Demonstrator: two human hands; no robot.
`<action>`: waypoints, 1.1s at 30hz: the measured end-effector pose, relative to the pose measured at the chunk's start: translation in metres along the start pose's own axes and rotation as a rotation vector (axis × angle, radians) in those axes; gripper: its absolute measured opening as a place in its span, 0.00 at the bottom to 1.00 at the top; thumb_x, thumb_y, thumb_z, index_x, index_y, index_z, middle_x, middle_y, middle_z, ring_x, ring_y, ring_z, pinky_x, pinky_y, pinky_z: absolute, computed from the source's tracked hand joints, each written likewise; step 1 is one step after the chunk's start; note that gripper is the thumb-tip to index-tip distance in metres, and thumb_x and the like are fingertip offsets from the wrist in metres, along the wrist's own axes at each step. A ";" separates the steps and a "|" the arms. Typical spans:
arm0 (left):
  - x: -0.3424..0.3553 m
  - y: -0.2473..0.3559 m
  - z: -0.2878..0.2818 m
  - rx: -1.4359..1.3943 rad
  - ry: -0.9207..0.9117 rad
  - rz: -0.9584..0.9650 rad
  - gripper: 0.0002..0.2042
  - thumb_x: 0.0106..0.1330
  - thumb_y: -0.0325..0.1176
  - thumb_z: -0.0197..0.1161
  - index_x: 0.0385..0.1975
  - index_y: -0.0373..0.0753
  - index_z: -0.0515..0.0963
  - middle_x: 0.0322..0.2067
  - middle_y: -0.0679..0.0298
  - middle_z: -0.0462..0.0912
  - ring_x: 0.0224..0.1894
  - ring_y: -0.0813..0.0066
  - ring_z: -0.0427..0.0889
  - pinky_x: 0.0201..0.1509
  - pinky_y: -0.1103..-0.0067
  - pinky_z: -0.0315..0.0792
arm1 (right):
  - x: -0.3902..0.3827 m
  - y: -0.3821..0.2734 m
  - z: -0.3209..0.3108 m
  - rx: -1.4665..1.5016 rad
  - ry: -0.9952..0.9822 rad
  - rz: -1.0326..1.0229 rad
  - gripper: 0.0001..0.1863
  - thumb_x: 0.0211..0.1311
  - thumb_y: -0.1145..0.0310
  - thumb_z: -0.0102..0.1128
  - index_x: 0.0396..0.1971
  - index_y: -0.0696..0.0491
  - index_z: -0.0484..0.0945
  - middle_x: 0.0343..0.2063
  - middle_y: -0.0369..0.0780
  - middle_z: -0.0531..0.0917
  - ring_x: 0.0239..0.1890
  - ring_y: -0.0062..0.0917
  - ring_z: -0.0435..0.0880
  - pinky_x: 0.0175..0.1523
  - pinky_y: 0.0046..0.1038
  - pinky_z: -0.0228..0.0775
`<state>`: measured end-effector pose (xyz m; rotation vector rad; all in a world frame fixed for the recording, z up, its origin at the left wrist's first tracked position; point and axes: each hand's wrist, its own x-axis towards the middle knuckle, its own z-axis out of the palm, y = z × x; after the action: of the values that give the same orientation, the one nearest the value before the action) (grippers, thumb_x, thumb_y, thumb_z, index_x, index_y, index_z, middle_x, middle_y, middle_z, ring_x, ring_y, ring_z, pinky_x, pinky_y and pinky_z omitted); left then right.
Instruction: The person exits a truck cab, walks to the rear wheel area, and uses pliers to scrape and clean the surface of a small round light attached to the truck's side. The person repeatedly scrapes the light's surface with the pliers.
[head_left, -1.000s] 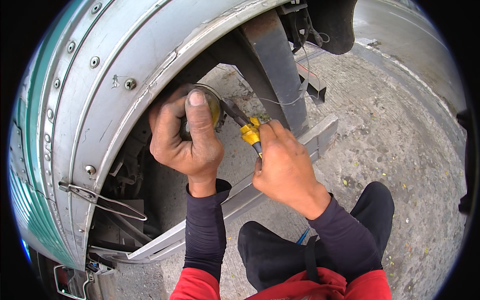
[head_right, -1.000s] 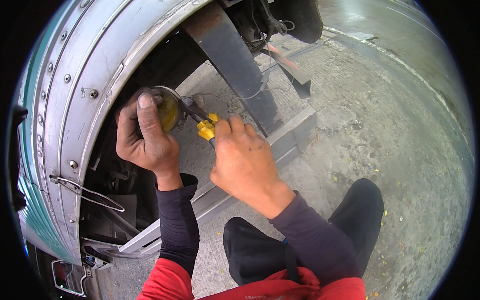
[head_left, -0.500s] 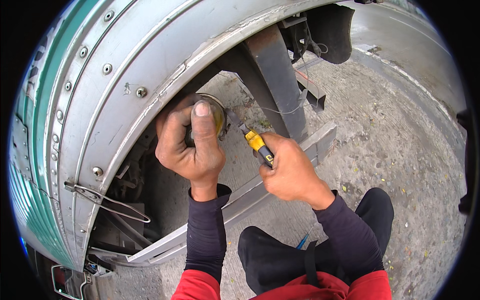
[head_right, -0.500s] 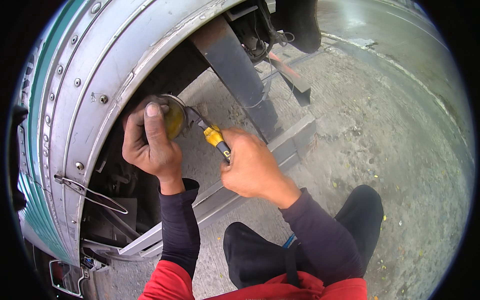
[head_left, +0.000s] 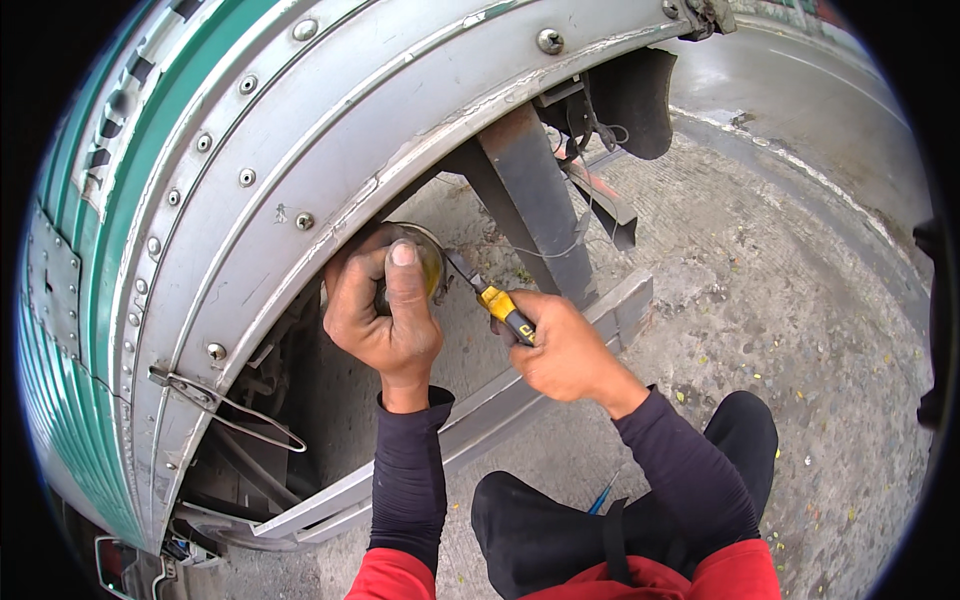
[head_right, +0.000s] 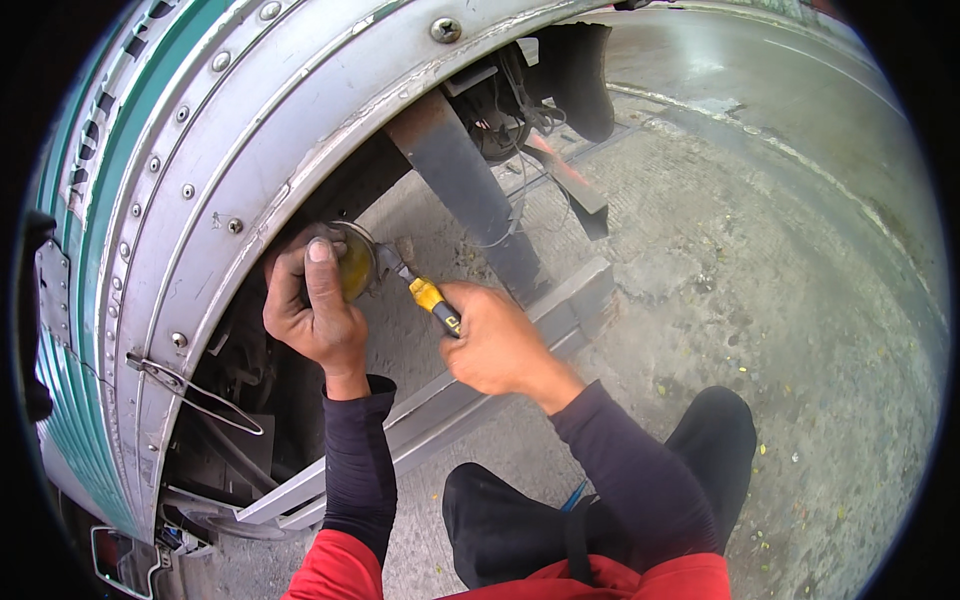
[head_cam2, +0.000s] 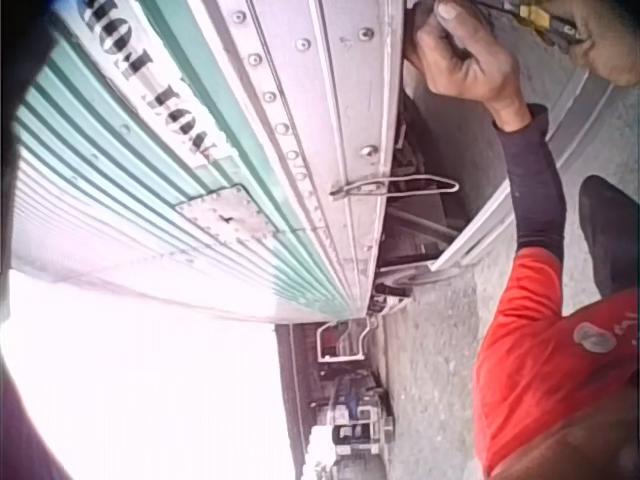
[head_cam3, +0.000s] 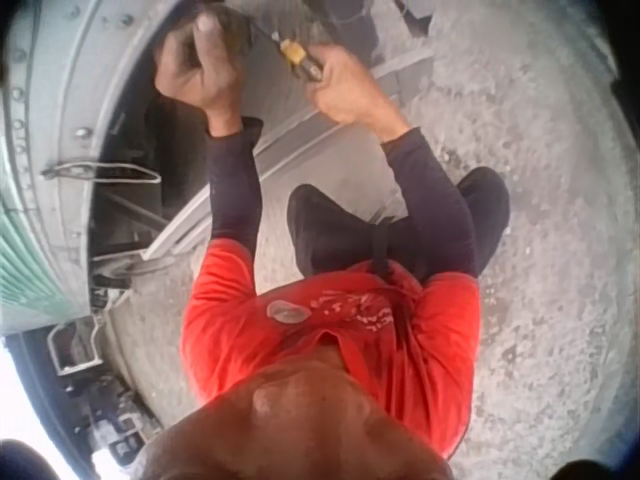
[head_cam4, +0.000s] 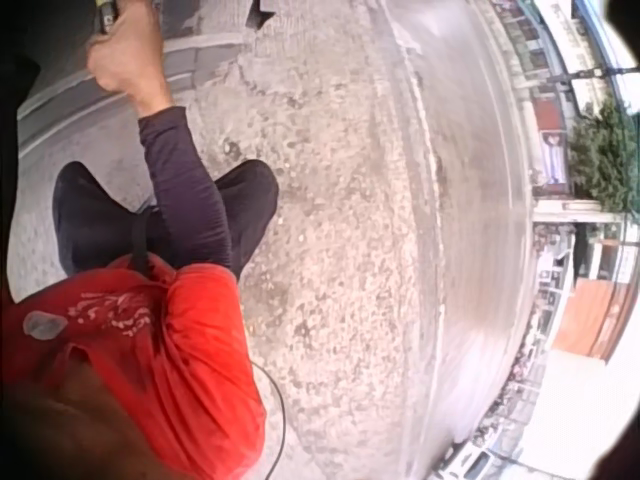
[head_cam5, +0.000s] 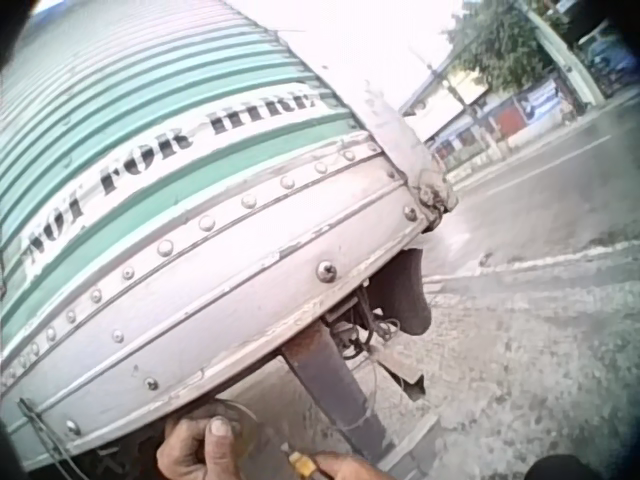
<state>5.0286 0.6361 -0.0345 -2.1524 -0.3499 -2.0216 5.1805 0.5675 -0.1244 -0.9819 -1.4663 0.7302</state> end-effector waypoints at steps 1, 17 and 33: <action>-0.001 -0.001 0.002 -0.014 0.021 -0.013 0.11 0.70 0.30 0.66 0.26 0.31 0.81 0.28 0.58 0.85 0.33 0.73 0.79 0.44 0.78 0.72 | -0.003 -0.004 0.006 -0.073 0.057 -0.054 0.10 0.51 0.80 0.54 0.36 0.61 0.77 0.27 0.45 0.76 0.31 0.35 0.79 0.39 0.34 0.70; 0.000 -0.001 0.001 0.038 -0.010 0.041 0.11 0.73 0.29 0.64 0.28 0.30 0.82 0.31 0.60 0.85 0.35 0.78 0.79 0.44 0.81 0.72 | -0.016 -0.035 0.022 -0.670 0.257 -0.122 0.18 0.56 0.73 0.63 0.45 0.67 0.75 0.46 0.55 0.78 0.49 0.51 0.80 0.55 0.48 0.74; -0.002 0.002 0.003 -0.018 0.055 -0.060 0.10 0.68 0.30 0.68 0.26 0.32 0.82 0.29 0.57 0.87 0.32 0.72 0.79 0.42 0.78 0.73 | -0.007 -0.033 0.011 -0.451 0.181 -0.061 0.20 0.47 0.78 0.65 0.44 0.63 0.76 0.42 0.54 0.80 0.46 0.53 0.82 0.52 0.47 0.76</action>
<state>5.0322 0.6356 -0.0363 -2.1162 -0.3943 -2.1189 5.1639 0.5480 -0.1004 -1.3003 -1.5224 0.2572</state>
